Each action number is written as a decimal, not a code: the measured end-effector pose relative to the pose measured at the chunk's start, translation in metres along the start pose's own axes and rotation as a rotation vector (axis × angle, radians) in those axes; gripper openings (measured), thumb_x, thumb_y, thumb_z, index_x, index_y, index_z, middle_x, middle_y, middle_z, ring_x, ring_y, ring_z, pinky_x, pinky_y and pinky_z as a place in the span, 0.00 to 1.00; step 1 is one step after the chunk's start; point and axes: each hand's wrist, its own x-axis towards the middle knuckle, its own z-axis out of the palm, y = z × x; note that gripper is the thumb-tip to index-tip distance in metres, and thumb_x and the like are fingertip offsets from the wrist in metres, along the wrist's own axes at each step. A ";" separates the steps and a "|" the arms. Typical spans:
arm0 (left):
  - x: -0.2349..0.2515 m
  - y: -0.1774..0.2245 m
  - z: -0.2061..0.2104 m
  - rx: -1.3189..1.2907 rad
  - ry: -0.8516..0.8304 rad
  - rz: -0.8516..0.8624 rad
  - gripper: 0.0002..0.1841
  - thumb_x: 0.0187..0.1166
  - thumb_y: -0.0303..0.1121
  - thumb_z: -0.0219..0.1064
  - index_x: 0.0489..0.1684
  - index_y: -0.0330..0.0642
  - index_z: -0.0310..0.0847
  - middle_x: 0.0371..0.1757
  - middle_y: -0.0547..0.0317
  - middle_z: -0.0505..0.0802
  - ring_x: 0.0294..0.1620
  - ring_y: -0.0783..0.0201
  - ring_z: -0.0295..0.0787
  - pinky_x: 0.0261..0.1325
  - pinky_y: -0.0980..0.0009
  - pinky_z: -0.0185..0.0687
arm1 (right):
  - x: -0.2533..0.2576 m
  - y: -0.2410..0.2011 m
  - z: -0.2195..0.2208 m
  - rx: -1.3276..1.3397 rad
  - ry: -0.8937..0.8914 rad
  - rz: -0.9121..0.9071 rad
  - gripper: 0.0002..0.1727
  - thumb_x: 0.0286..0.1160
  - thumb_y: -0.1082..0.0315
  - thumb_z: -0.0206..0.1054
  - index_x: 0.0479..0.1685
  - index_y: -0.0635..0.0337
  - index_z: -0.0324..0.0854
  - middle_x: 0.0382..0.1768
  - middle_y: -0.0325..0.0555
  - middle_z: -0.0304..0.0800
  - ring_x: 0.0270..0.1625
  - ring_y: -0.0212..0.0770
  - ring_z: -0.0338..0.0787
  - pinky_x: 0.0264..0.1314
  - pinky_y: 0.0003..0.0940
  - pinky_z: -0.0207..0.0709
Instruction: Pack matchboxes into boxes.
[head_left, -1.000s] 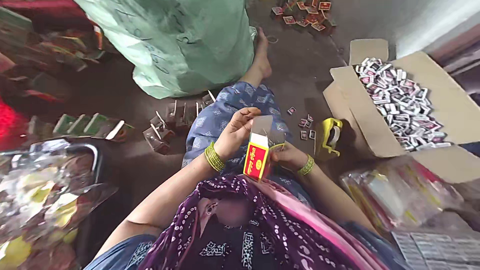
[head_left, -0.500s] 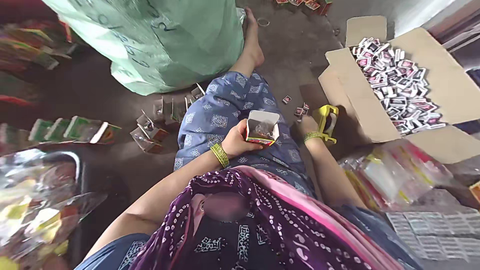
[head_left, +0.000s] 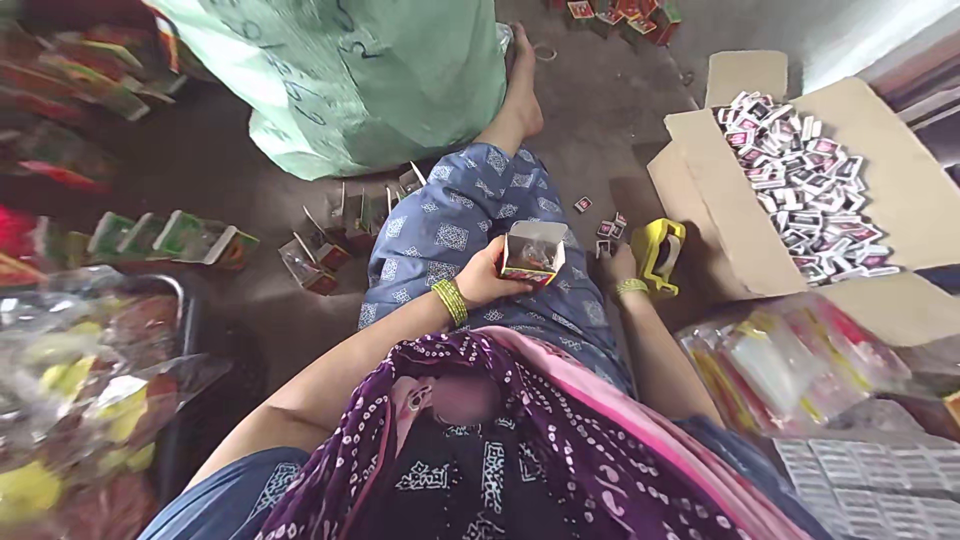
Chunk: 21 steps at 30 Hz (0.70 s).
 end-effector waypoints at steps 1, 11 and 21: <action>0.000 0.000 0.000 0.022 0.003 -0.010 0.44 0.56 0.31 0.88 0.76 0.33 0.68 0.59 0.52 0.93 0.61 0.65 0.92 0.70 0.62 0.87 | -0.006 -0.007 -0.005 0.123 -0.005 -0.029 0.26 0.82 0.67 0.64 0.75 0.70 0.72 0.65 0.69 0.84 0.67 0.61 0.87 0.73 0.58 0.77; -0.003 0.000 0.002 0.088 0.036 0.041 0.40 0.54 0.30 0.89 0.72 0.34 0.73 0.60 0.52 0.92 0.61 0.65 0.91 0.70 0.61 0.87 | -0.155 -0.129 -0.079 0.452 0.129 -0.916 0.15 0.75 0.66 0.76 0.56 0.62 0.85 0.42 0.41 0.93 0.34 0.30 0.91 0.33 0.27 0.88; -0.006 0.000 0.003 0.266 0.075 0.075 0.36 0.59 0.39 0.86 0.67 0.35 0.77 0.54 0.52 0.92 0.56 0.66 0.90 0.66 0.61 0.86 | -0.173 -0.155 -0.006 0.086 0.514 -1.077 0.09 0.73 0.63 0.74 0.30 0.60 0.87 0.27 0.44 0.89 0.32 0.41 0.90 0.36 0.36 0.86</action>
